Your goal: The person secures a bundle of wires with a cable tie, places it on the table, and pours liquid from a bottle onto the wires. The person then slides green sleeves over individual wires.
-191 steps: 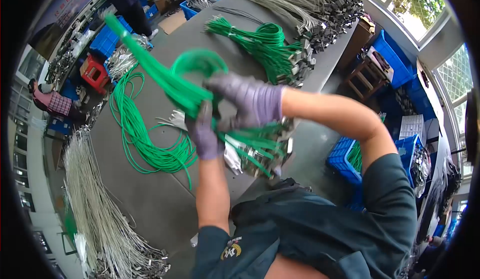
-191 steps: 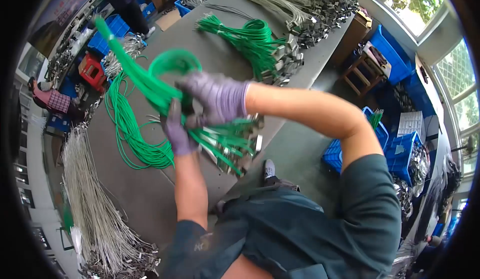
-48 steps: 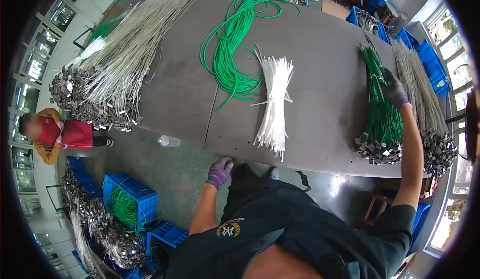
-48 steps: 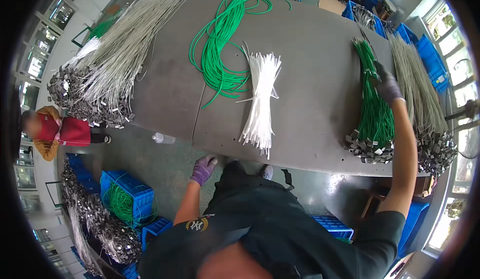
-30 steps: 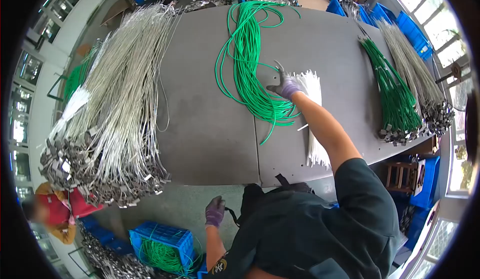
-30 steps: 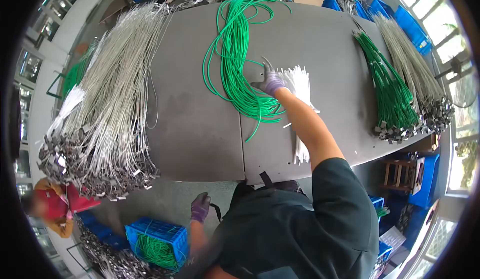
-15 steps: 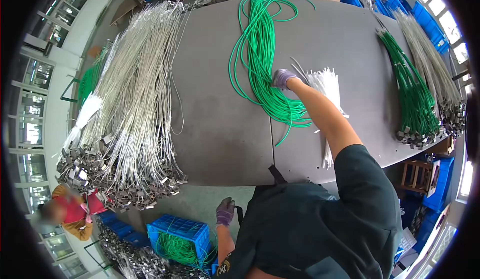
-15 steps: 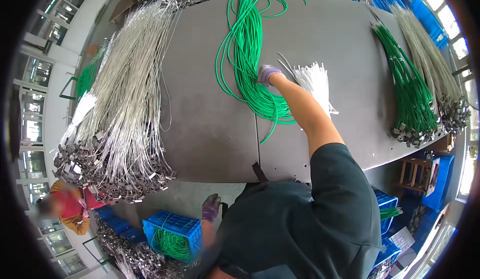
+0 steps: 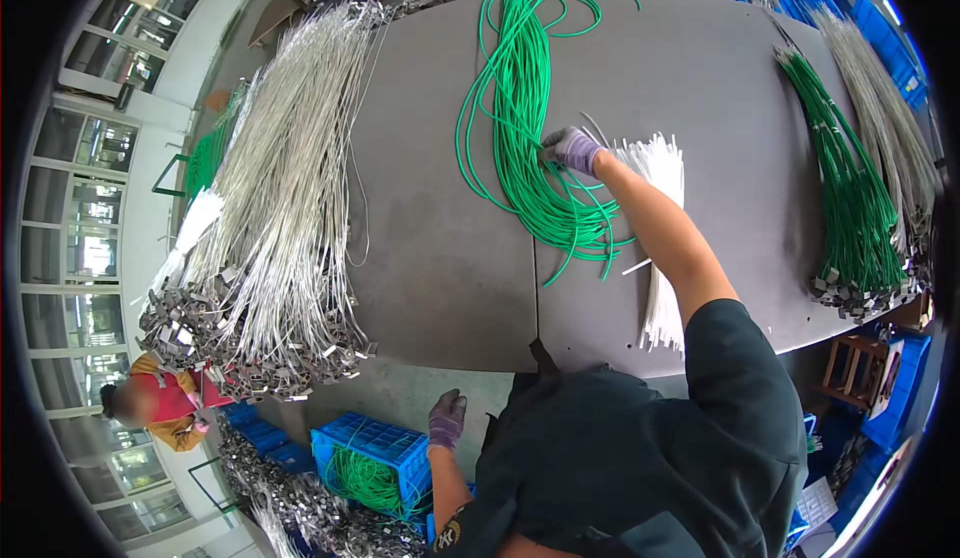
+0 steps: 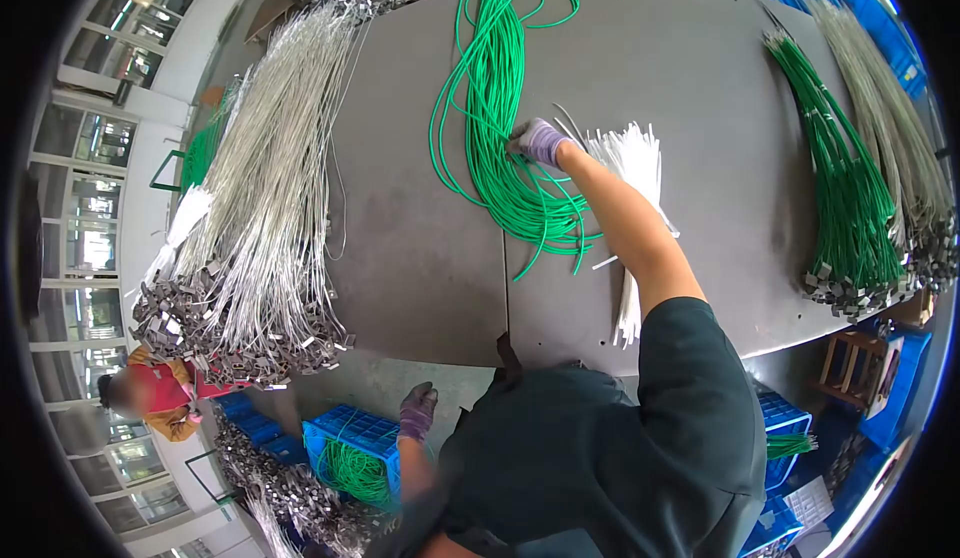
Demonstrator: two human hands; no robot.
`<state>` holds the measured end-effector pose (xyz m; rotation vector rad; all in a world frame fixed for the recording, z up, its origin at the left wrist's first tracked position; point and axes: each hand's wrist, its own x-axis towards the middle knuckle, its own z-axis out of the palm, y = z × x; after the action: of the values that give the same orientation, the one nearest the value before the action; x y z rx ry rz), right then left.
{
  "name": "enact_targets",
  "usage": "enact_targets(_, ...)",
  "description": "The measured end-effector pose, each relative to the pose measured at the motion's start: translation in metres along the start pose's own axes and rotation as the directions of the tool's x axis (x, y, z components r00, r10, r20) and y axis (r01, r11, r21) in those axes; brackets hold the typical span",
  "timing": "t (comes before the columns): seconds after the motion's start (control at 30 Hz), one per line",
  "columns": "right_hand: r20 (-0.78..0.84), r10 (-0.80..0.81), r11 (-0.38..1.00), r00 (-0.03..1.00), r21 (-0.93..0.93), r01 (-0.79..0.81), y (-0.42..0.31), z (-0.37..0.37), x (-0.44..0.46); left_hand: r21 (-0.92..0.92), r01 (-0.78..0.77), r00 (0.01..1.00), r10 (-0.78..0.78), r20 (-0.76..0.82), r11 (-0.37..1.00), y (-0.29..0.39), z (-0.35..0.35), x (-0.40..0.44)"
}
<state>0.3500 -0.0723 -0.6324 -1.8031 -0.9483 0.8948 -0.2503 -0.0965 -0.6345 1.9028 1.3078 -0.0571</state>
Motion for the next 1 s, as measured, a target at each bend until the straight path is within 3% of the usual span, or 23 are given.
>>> enact_targets(0.07, 0.101, 0.222, 0.912, 0.97, 0.33, -0.243, -0.015, -0.004, -0.007, 0.016, -0.006, 1.0, 0.006, -0.009, 1.0, 0.01, -0.005, -0.004)
enact_targets(0.1, 0.1, 0.217, 0.913, 0.971, 0.331, -0.238, -0.023, -0.006, -0.01, 0.012, -0.035, 0.999, 0.036, -0.018, 0.999, 0.015, -0.007, -0.005)
enact_targets(0.2, 0.098, 0.215, 0.739, 0.972, 0.634, -0.227, -0.055, -0.009, -0.024, -0.058, -0.051, 0.999, 0.05, -0.01, 0.997, 0.025, -0.012, 0.004)
enact_targets(0.3, 0.065, 0.162, 0.741, 0.985, 0.65, -0.165, -0.08, 0.002, -0.028, -0.222, -0.048, 0.998, 0.056, 0.031, 0.974, 0.07, -0.033, 0.028)
enact_targets(0.37, 0.061, 0.153, 0.71, 0.986, 0.687, -0.153, -0.095, 0.017, -0.033, 0.049, -0.26, 0.957, 0.264, -0.122, 0.964, 0.127, -0.051, 0.044)
enact_targets(0.43, 0.049, 0.152, 0.662, 0.987, 0.737, -0.138, -0.105, 0.034, -0.038, -0.116, -0.425, 0.894, 0.397, -0.208, 0.898, 0.172, -0.059, 0.065)
enact_targets(0.53, 0.068, 0.145, 0.677, 0.987, 0.72, -0.149, -0.115, 0.058, -0.05, -0.1, -0.485, 0.864, 0.458, -0.208, 0.869, 0.226, -0.065, 0.095)
enact_targets(0.67, 0.09, 0.142, 0.643, 0.986, 0.748, -0.161, -0.12, 0.084, -0.061, -0.09, -0.575, 0.803, 0.541, -0.248, 0.813, 0.249, -0.039, 0.135)
enact_targets(0.73, 0.075, 0.147, 0.584, 0.986, 0.798, -0.148, -0.123, 0.097, -0.066, -0.206, -0.538, 0.842, 0.533, -0.082, 0.817, 0.237, -0.017, 0.164)
enact_targets(0.77, 0.062, 0.154, 0.515, 0.986, 0.847, -0.133, -0.125, 0.103, -0.068, -0.208, -0.539, 0.841, 0.534, -0.084, 0.816, 0.231, -0.003, 0.174)
enact_targets(0.83, 0.062, 0.188, 0.496, 0.98, 0.856, -0.149, -0.128, 0.111, -0.071, -0.764, -0.224, 0.899, 0.431, 0.078, 0.605, 0.228, 0.019, 0.182)
enact_targets(0.87, 0.045, 0.181, 0.478, 0.982, 0.869, -0.128, -0.127, 0.117, -0.07, -0.766, -0.221, 0.898, 0.431, 0.082, 0.604, 0.229, 0.021, 0.18)
enact_targets(0.93, 0.022, 0.179, 0.485, 0.984, 0.868, -0.107, -0.129, 0.125, -0.071, -0.927, 0.177, 0.822, 0.468, 0.323, 0.33, 0.244, 0.014, 0.159)
enact_targets(1.0, 0.043, 0.198, 0.527, 0.979, 0.838, -0.143, -0.136, 0.129, -0.078, -0.918, 0.141, 0.842, 0.443, 0.308, 0.371, 0.239, 0.015, 0.162)
